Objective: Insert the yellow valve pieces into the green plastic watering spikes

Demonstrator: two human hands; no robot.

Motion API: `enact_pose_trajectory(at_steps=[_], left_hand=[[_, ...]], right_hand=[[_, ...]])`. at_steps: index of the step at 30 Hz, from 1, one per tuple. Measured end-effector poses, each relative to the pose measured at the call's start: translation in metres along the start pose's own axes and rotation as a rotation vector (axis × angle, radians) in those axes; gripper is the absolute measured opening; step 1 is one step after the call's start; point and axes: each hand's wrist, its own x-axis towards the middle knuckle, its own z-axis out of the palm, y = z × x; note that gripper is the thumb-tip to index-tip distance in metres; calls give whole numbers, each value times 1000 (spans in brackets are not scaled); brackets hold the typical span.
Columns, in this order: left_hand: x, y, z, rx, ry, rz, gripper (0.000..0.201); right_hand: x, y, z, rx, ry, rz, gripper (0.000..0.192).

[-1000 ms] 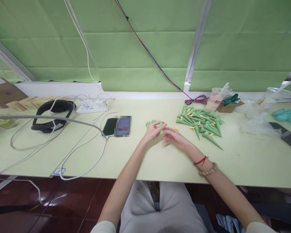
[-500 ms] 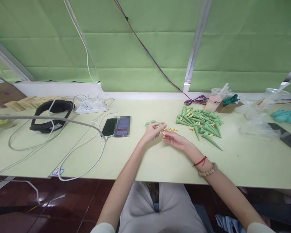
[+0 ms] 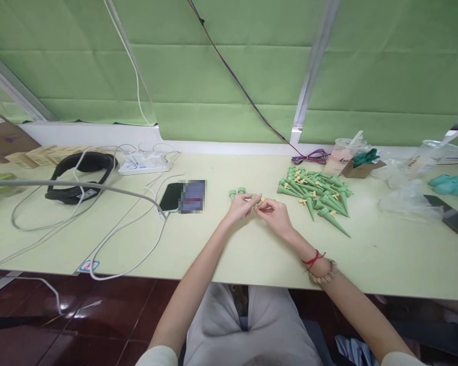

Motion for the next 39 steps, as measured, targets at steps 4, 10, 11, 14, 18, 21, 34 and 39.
enact_pose_trajectory(at_steps=[4,10,11,14,18,21,34,39], left_hand=[[-1,3,2,-39,2,-1,46],[1,6,0,-77,30,8,48],[1,7,-1,-78,24,12,48],[0,8,-3,-74,-18,23,46],[-2,9,-2,-60,-89,24,41],[-1,9,0,-47,-92,23,38],[2,3,-2,-48,-26,36,40],[2,5,3,-107,-41,56,41]], right_hand=[[-1,-3,3,31,0,23,21],[-1,-9,7,344,-242,369,28],[-2,-10,6,393,-291,424,27],[-2,-12,1,483,-423,547,23],[-1,-14,-4,447,-434,565,17],[1,-14,-3,294,-376,486,11],[-1,-6,0,-95,-154,68,15],[-1,-18,-7,429,-557,463,24]])
